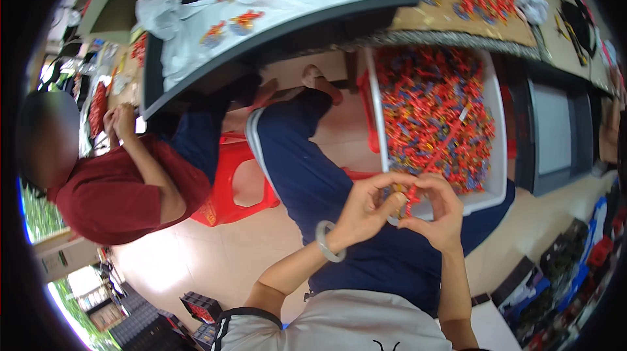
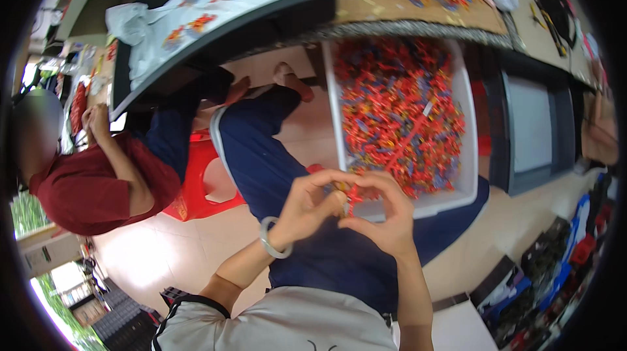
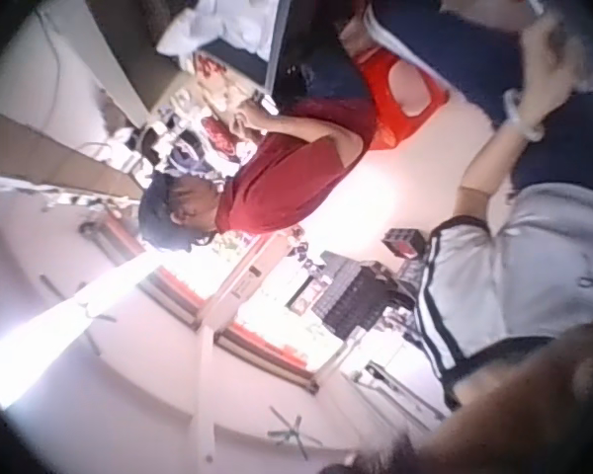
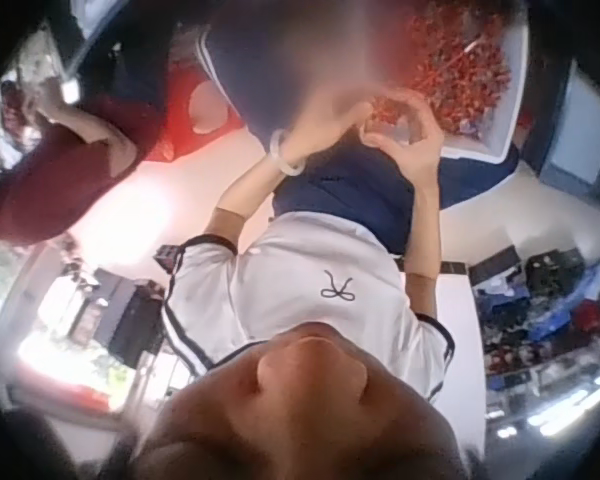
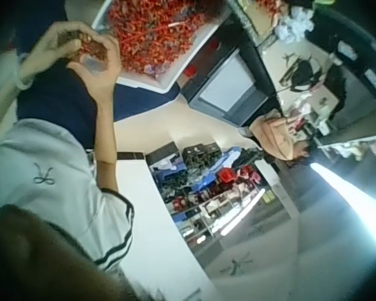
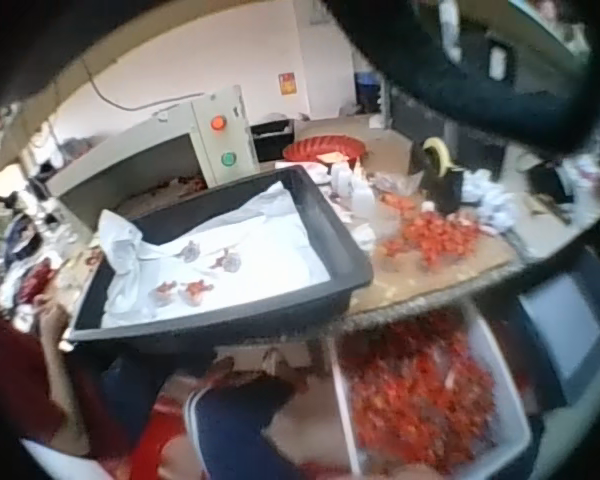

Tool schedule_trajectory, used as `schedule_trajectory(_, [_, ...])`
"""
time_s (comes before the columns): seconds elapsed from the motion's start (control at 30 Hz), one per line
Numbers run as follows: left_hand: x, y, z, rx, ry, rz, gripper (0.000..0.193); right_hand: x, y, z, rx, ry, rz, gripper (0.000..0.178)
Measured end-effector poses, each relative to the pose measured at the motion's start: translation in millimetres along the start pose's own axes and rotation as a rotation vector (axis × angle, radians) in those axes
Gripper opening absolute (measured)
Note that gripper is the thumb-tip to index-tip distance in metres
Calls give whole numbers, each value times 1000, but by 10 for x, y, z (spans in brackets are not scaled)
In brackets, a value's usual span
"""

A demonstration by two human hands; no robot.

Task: Apply glue and paint to small plastic toy figurines to assemble them.

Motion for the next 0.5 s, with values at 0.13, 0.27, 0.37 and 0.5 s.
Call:
schedule_trajectory(0.13, [39, -2, 72, -10, -150, 16, 50, 44, -26, 140, -96, -115, -112, 46])
schedule_trajectory(0.27, [-40, -46, 166, -82, -522, 11, 52, 97, -12, 226, -240, -156, -63, 24])
schedule_trajectory(0.37, [-125, -44, 151, -32, -543, -37, 50, 133, -21, 200, -173, -9, -15, 14])
schedule_trajectory(0.5, [-116, -27, 36, 19, -482, -54, 47, 165, -19, 71, 2, 156, 65, 8])
Point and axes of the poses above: each hand's wrist, its own y-axis away from the middle knuckle, its own x-axis out of the back of the hand, z = x × y, the point moved 8 cm from there along -y, towards the middle knuckle, and after that the axes turned 7 degrees about y, right-handed, at the moved point
